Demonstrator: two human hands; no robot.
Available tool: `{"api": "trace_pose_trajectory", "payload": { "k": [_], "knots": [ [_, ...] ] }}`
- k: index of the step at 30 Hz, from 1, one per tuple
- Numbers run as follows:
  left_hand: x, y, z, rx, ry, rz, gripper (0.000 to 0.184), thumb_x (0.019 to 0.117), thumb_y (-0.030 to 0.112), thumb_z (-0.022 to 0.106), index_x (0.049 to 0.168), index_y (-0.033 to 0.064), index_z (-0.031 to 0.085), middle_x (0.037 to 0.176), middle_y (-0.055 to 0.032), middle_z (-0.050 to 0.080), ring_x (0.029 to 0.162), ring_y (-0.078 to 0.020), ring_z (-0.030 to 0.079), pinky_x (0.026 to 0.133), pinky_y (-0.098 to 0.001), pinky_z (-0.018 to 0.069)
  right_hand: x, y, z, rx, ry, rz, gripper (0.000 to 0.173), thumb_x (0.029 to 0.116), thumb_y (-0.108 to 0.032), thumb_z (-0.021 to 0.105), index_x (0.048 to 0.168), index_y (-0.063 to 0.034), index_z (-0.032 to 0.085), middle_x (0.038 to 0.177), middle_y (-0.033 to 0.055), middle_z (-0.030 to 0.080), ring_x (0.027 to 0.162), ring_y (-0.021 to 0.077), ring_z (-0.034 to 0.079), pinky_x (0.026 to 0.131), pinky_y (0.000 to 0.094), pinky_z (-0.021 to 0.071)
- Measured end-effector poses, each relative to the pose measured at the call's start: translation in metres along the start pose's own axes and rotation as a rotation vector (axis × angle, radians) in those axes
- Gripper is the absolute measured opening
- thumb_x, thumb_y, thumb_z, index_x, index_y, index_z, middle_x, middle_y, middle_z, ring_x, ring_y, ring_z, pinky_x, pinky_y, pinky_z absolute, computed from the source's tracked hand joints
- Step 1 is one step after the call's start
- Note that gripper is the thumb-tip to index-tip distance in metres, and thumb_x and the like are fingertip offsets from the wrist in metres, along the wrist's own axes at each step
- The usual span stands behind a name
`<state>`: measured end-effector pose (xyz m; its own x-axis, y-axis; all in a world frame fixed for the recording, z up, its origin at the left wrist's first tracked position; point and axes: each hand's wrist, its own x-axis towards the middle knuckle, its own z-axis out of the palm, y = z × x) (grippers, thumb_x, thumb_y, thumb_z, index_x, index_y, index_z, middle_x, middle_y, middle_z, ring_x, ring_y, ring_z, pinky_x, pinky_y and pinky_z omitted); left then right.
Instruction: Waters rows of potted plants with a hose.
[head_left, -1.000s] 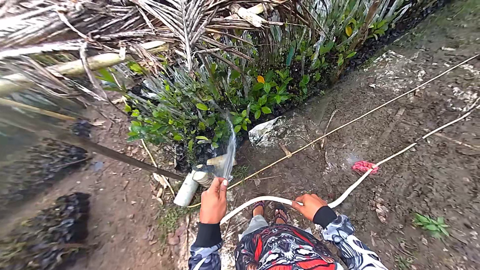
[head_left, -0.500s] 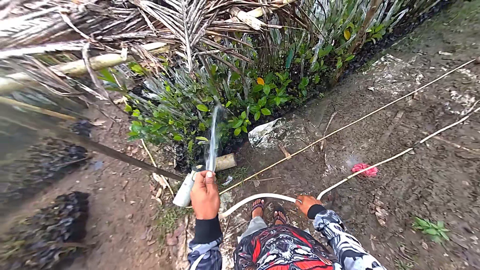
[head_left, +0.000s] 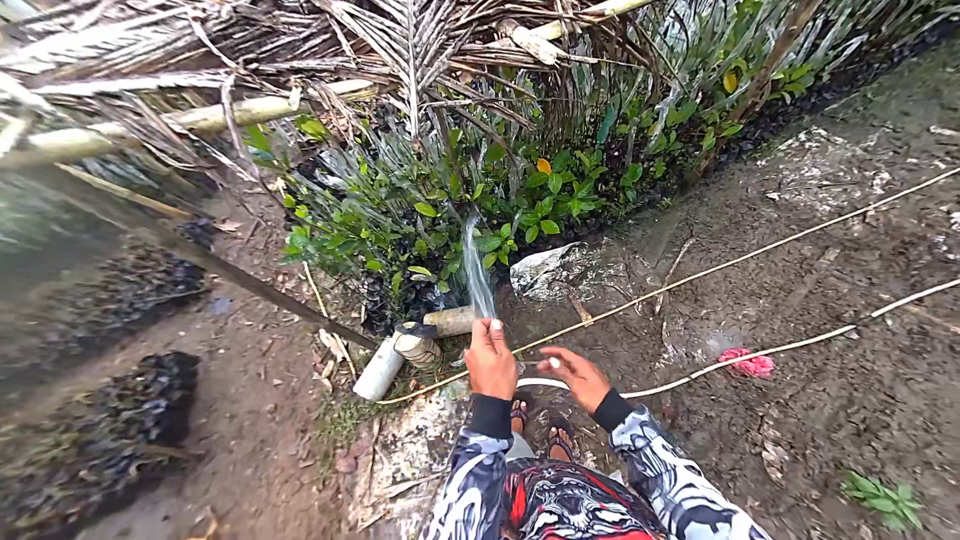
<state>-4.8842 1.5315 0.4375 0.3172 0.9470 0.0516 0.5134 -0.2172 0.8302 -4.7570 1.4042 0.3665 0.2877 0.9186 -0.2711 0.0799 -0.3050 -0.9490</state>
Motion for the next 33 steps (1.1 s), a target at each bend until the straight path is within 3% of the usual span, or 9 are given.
{"api": "trace_pose_trajectory", "payload": {
  "k": [4,9,10,12,15,20,23,28,33],
  "knots": [
    [0.005,0.001,0.023,-0.088,-0.046,0.03,0.029,0.1089,0.023,0.044,0.115,0.002,0.063,0.071,-0.005,0.061,0.06,-0.0167,0.059,0.063,-0.0398,0.0529,0.019,-0.016,0.04,0.224,-0.048,-0.276,0.067,0.1101,-0.044,0.032,0.154,0.0062,0.037,0.146,0.019,0.056,0.132,0.0169,0.058,0.114,0.0354,0.0467],
    [0.038,-0.02,0.042,-0.231,-0.129,-0.078,0.03,0.1107,0.023,0.04,0.116,0.0035,0.062,0.07,-0.0034,0.056,0.059,-0.0166,0.055,0.063,-0.0388,0.0513,0.042,-0.009,0.073,0.285,0.138,-0.13,0.066,0.1119,-0.041,0.022,0.154,0.0065,0.036,0.148,0.023,0.054,0.133,0.0201,0.057,0.114,0.0361,0.0465],
    [0.046,-0.023,0.043,-0.258,-0.149,-0.115,0.031,0.1115,0.023,0.039,0.118,0.0022,0.061,0.069,-0.0039,0.056,0.058,-0.0168,0.055,0.062,-0.0384,0.0517,0.049,-0.012,0.073,0.206,0.163,-0.102,0.061,0.1126,-0.038,0.024,0.152,0.0058,0.041,0.141,0.0225,0.06,0.127,0.0212,0.061,0.111,0.0384,0.0488],
    [0.067,-0.028,0.041,-0.314,-0.209,-0.207,0.035,0.1133,0.023,0.034,0.123,-0.0002,0.057,0.068,-0.0047,0.059,0.056,-0.0167,0.059,0.059,-0.0361,0.0554,0.064,-0.025,0.075,0.061,0.19,-0.004,0.049,0.1138,-0.031,0.03,0.146,0.0014,0.046,0.105,0.0151,0.07,0.089,0.0189,0.071,0.086,0.0394,0.0593],
    [0.099,-0.042,0.037,-0.382,-0.26,-0.336,0.035,0.1138,0.022,0.034,0.122,-0.0016,0.058,0.071,-0.0067,0.062,0.058,-0.0166,0.062,0.06,-0.0343,0.0569,0.086,-0.038,0.082,0.048,0.135,0.083,0.05,0.1144,-0.029,0.033,0.154,0.0008,0.035,0.088,0.0126,0.07,0.068,0.0189,0.069,0.074,0.0385,0.0613],
    [0.14,-0.063,0.026,-0.535,-0.227,-0.358,0.032,0.112,0.016,0.039,0.115,-0.005,0.063,0.08,-0.0088,0.065,0.066,-0.0155,0.064,0.065,-0.0328,0.0573,0.107,-0.048,0.091,0.425,0.069,0.009,0.063,0.11,-0.015,0.037,0.165,-0.0077,0.007,0.077,0.0123,0.067,0.055,0.0218,0.065,0.057,0.0393,0.0603],
    [0.157,-0.072,0.02,-0.723,-0.221,-0.412,0.026,0.1104,0.014,0.045,0.116,-0.0038,0.063,0.088,-0.0103,0.066,0.072,-0.016,0.063,0.066,-0.033,0.0559,0.111,-0.058,0.098,0.564,0.031,-0.069,0.064,0.1033,-0.009,0.033,0.163,-0.0055,0.01,0.069,0.0084,0.065,0.05,0.018,0.062,0.049,0.0343,0.0558],
    [0.186,-0.075,0.014,-0.943,-0.165,-0.489,0.022,0.1098,0.012,0.044,0.113,-0.0039,0.059,0.065,-0.0038,0.055,0.049,-0.0104,0.051,0.046,-0.0249,0.0471,0.131,-0.069,0.108,0.512,0.025,-0.092,0.06,0.1092,-0.022,0.031,0.164,-0.0098,0.01,0.064,0.0049,0.06,0.043,0.0152,0.054,0.04,0.0303,0.0481],
    [0.209,-0.075,0.009,-0.993,-0.155,-0.597,0.04,0.1126,0.031,0.04,0.088,0.0038,0.055,0.05,0.0039,0.039,0.036,-0.0056,0.036,0.037,-0.0202,0.0353,0.147,-0.076,0.111,0.472,-0.045,-0.077,0.06,0.1114,-0.031,0.03,0.166,-0.0154,0.011,0.076,0.0087,0.065,0.04,0.0155,0.052,0.036,0.0292,0.0461]
  ]
}}
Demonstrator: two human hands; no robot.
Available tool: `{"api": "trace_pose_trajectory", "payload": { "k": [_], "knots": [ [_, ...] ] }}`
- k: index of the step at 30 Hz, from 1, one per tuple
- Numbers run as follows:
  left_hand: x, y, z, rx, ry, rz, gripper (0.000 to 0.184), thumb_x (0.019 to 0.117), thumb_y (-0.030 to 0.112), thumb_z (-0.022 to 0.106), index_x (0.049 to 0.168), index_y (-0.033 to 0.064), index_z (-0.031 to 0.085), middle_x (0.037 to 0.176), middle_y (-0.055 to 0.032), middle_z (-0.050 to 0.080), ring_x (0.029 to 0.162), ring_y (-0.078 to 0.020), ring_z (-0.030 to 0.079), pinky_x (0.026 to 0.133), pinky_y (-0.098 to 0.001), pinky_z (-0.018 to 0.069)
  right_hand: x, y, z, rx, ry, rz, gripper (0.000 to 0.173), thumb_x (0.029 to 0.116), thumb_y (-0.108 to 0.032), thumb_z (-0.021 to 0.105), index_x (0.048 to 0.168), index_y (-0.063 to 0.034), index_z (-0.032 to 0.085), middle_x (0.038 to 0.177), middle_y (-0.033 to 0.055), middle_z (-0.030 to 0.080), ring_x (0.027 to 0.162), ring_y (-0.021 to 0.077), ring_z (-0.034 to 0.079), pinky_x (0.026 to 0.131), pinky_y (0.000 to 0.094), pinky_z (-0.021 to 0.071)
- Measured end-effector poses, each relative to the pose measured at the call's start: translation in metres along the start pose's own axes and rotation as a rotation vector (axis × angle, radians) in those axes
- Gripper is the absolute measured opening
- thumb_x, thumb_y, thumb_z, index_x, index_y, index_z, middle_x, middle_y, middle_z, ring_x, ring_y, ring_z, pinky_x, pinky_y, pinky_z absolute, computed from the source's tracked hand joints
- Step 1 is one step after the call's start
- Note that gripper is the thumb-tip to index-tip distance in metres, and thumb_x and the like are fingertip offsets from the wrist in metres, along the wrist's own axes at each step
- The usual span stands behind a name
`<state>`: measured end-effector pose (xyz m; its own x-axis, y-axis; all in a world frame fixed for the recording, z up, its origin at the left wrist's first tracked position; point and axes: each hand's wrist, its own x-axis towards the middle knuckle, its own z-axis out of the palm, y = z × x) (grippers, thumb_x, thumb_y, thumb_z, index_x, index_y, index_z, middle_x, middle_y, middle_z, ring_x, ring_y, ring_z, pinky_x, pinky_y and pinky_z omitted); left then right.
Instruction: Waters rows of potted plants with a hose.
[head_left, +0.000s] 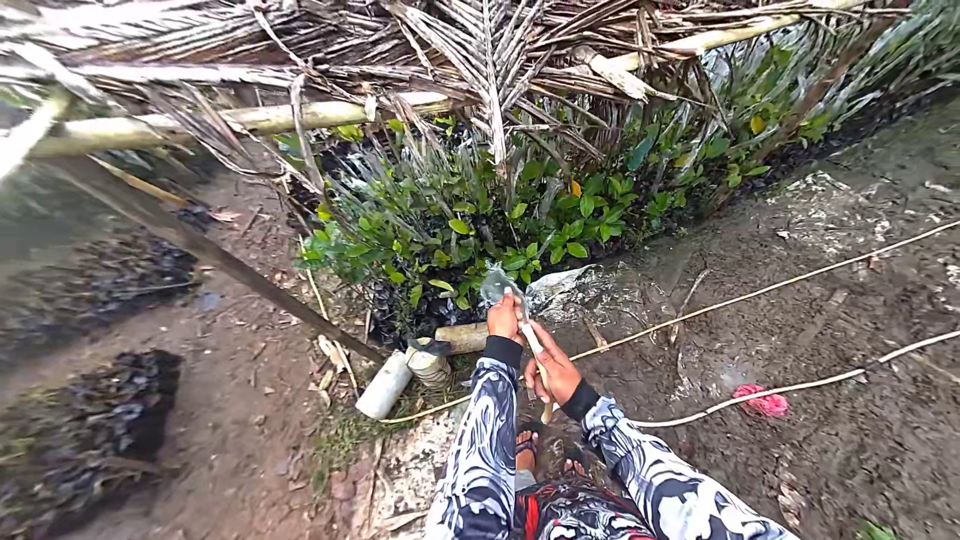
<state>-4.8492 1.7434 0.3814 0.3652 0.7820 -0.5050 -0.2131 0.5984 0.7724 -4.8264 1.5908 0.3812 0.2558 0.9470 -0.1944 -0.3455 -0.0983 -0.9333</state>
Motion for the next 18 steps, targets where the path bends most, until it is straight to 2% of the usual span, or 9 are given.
{"api": "trace_pose_trajectory", "payload": {
  "k": [2,3,4,7,10,12,15,17,18],
  "knots": [
    [0.005,0.003,0.001,-0.012,0.033,-0.016,0.045,0.113,0.036,0.037,0.079,0.0091,0.047,0.051,0.0036,0.038,0.039,-0.0074,0.036,0.04,-0.0224,0.0363,0.004,-0.001,0.004,-0.006,-0.015,0.018,0.058,0.11,-0.027,0.031,0.164,-0.014,0.016,0.076,0.0097,0.067,0.041,0.0155,0.053,0.037,0.0293,0.0466],
    [0.008,0.003,0.0,-0.025,0.044,-0.024,0.045,0.1131,0.037,0.035,0.08,0.0093,0.047,0.053,0.0026,0.04,0.039,-0.0085,0.038,0.04,-0.0234,0.038,0.006,-0.002,0.006,-0.007,-0.015,0.032,0.057,0.1091,-0.024,0.031,0.163,-0.0134,0.016,0.073,0.0089,0.066,0.04,0.0151,0.053,0.037,0.0292,0.0465],
    [0.011,0.004,-0.001,-0.044,0.047,-0.035,0.043,0.1134,0.036,0.034,0.084,0.0078,0.048,0.056,0.0007,0.043,0.041,-0.0101,0.042,0.041,-0.025,0.0404,0.008,-0.002,0.007,-0.011,-0.016,0.047,0.057,0.1078,-0.021,0.031,0.163,-0.0128,0.016,0.07,0.0078,0.065,0.041,0.0148,0.053,0.038,0.0295,0.0466],
    [0.018,0.003,-0.011,-0.138,0.005,-0.03,0.025,0.1123,0.019,0.037,0.11,0.0,0.054,0.069,-0.0049,0.054,0.052,-0.0136,0.054,0.048,-0.0276,0.0506,0.017,-0.006,0.005,-0.01,-0.012,0.077,0.059,0.1013,-0.013,0.032,0.159,-0.0099,0.02,0.063,0.0038,0.058,0.041,0.0141,0.052,0.038,0.0298,0.0452],
    [0.022,0.004,-0.031,-0.151,0.027,0.001,0.024,0.1099,0.011,0.04,0.123,-0.0024,0.056,0.075,-0.007,0.059,0.058,-0.0154,0.059,0.056,-0.0302,0.0546,0.025,-0.008,0.002,0.063,0.054,0.065,0.054,0.0986,-0.007,0.031,0.153,-0.0073,0.026,0.062,0.0037,0.057,0.04,0.0133,0.05,0.037,0.0287,0.0439],
    [0.021,0.007,-0.054,-0.101,0.064,0.007,0.024,0.1098,0.012,0.042,0.126,-0.0023,0.055,0.081,-0.0099,0.064,0.064,-0.0178,0.064,0.061,-0.0327,0.0577,0.03,-0.01,0.0,0.092,0.13,0.05,0.048,0.1028,-0.009,0.029,0.151,-0.0076,0.028,0.062,0.0022,0.053,0.039,0.0125,0.048,0.036,0.0278,0.0433],
    [0.021,0.004,-0.105,-0.021,0.152,-0.018,0.029,0.1087,0.015,0.045,0.129,-0.0036,0.054,0.093,-0.0149,0.068,0.074,-0.0217,0.068,0.068,-0.037,0.0585,0.034,-0.011,-0.01,0.062,0.266,0.033,0.042,0.1111,-0.018,0.029,0.152,-0.0091,0.031,0.06,-0.0012,0.046,0.038,0.0111,0.043,0.035,0.0278,0.0422],
    [0.022,-0.011,-0.151,0.157,0.222,-0.041,0.033,0.1104,0.02,0.042,0.127,-0.0042,0.055,0.095,-0.0159,0.068,0.074,-0.0214,0.068,0.067,-0.0378,0.0582,0.035,-0.009,-0.023,0.04,0.355,0.016,0.041,0.1122,-0.02,0.029,0.152,-0.0091,0.033,0.058,-0.002,0.044,0.037,0.0108,0.041,0.035,0.0282,0.0413],
    [0.02,-0.022,-0.18,0.325,0.247,-0.049,0.036,0.1116,0.023,0.04,0.127,-0.0048,0.057,0.095,-0.0166,0.069,0.074,-0.0216,0.068,0.067,-0.0382,0.0584,0.035,-0.007,-0.029,0.039,0.395,0.014,0.04,0.113,-0.021,0.028,0.151,-0.0098,0.034,0.057,-0.0023,0.042,0.037,0.0108,0.041,0.035,0.0281,0.0407]
  ]
}}
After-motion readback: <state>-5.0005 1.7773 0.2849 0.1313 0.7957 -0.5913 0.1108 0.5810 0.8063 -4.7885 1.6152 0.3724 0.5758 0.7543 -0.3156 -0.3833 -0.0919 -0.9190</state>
